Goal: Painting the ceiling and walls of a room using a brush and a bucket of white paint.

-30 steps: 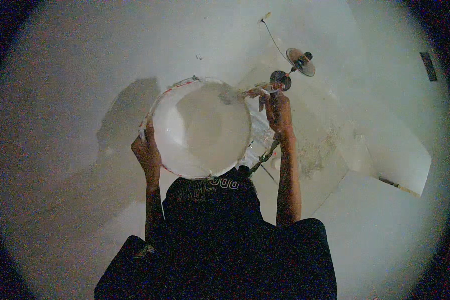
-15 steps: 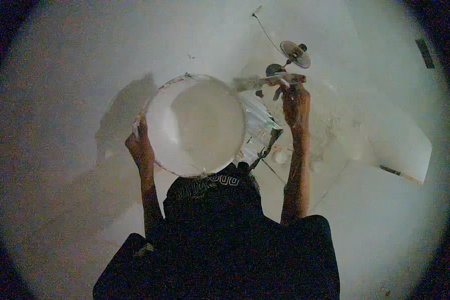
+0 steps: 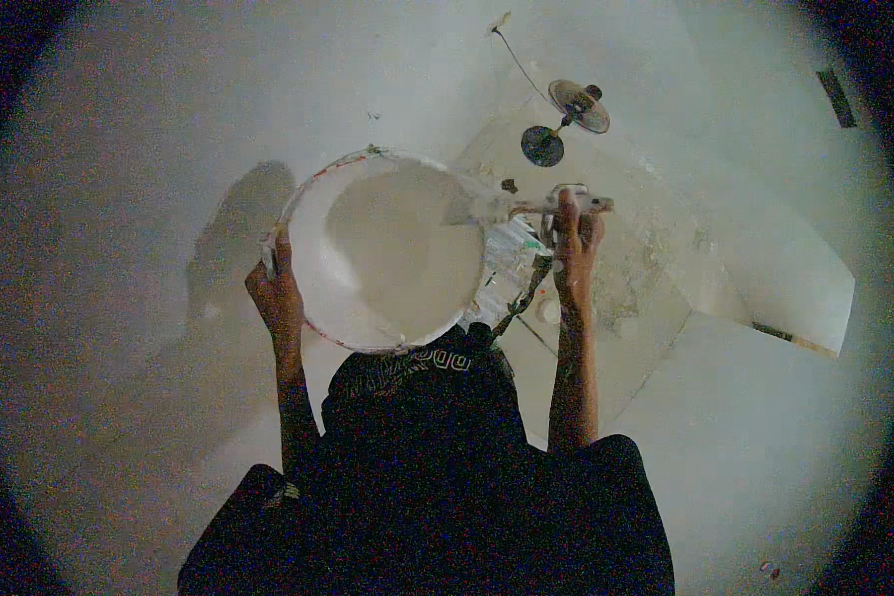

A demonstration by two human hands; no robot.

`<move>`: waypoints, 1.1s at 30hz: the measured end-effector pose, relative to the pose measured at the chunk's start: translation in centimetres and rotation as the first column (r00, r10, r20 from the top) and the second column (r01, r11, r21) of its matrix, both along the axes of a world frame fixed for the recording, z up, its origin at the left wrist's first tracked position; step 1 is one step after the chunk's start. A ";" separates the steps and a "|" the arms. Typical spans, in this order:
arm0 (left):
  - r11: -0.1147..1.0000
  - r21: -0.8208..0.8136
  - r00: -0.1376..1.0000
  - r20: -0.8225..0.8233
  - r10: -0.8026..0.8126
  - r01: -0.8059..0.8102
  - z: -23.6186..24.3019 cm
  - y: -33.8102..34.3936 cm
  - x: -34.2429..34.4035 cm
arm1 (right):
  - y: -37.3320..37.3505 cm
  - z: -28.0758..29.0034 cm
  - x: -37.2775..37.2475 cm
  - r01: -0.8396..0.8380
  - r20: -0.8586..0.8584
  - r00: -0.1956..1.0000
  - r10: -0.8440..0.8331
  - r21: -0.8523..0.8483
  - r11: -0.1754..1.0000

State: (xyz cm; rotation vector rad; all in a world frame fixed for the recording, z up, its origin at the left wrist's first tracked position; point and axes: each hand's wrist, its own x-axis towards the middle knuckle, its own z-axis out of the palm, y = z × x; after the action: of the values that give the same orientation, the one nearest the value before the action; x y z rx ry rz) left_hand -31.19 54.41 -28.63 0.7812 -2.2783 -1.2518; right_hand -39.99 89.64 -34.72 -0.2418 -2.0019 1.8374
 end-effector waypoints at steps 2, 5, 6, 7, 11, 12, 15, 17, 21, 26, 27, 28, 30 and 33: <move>1.000 0.011 0.999 -0.029 -0.017 0.017 0.1 -0.5 0.2 | -1.2 1.9 0.2 -0.168 0.123 0.979 0.165 0.011 0.986; 0.999 0.006 0.998 -0.042 -0.040 0.041 -0.4 -1.0 0.3 | -2.5 2.5 -0.1 -0.353 0.195 0.911 0.363 -0.085 0.932; 0.999 -0.014 0.999 -0.023 -0.031 0.031 -0.5 -1.1 0.3 | -2.6 2.4 -0.2 -0.362 0.190 0.912 0.365 -0.052 0.931; 0.999 -0.015 0.999 -0.022 -0.032 0.032 -0.5 -1.1 0.3 | -2.7 2.3 -0.2 -0.371 0.187 0.911 0.368 -0.018 0.928; 1.000 -0.018 1.000 -0.015 -0.003 0.002 -1.0 -1.7 0.6 | -1.4 3.6 -0.1 -0.390 0.179 0.912 0.370 0.093 0.916; 1.000 -0.013 1.000 0.007 0.001 -0.001 -1.1 -1.6 0.5 | -0.5 1.7 -0.6 -0.282 0.035 0.956 0.291 0.376 0.882; 0.998 0.052 1.000 -0.006 0.023 -0.023 -1.2 -1.3 0.3 | 0.8 1.8 -0.4 -0.335 0.146 0.938 0.313 0.158 0.929; 0.999 0.034 1.000 -0.006 0.016 -0.016 -1.3 -1.6 0.5 | 0.9 2.5 -0.1 -0.297 0.113 0.954 0.276 0.283 0.912; 0.996 0.074 0.992 0.115 -0.051 0.042 -0.3 -1.5 0.6 | 1.6 3.4 0.6 -0.163 0.153 0.977 0.147 0.097 0.982; 0.900 0.436 0.972 0.199 -0.124 0.026 1.5 -1.9 1.8 | 3.6 2.3 0.9 -0.118 0.084 0.988 0.132 -0.146 0.982; 0.816 0.578 0.976 0.158 -0.150 0.032 1.6 -1.8 1.6 | 4.4 0.4 1.0 -0.117 0.080 0.988 0.130 -0.146 0.982; 0.817 0.575 0.977 0.155 -0.146 0.030 2.0 -1.8 1.5 | 4.8 -2.1 1.2 -0.128 -0.028 0.992 0.124 -0.178 0.976; 0.752 0.658 0.974 0.194 -0.118 -0.040 2.9 -1.4 1.3 | 5.3 -5.5 2.3 -0.169 -0.091 0.983 0.163 -0.062 0.984; 0.831 0.554 0.970 0.222 -0.097 -0.043 -0.3 -2.7 1.9 | -0.8 -2.8 3.7 -0.115 0.039 0.989 0.144 -0.417 0.902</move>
State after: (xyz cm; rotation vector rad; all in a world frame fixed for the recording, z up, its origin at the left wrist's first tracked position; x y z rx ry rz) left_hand -29.25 51.75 -28.92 1.1573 -2.1108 -1.9762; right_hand -36.25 88.88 -37.51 -0.3014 -1.6816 2.3617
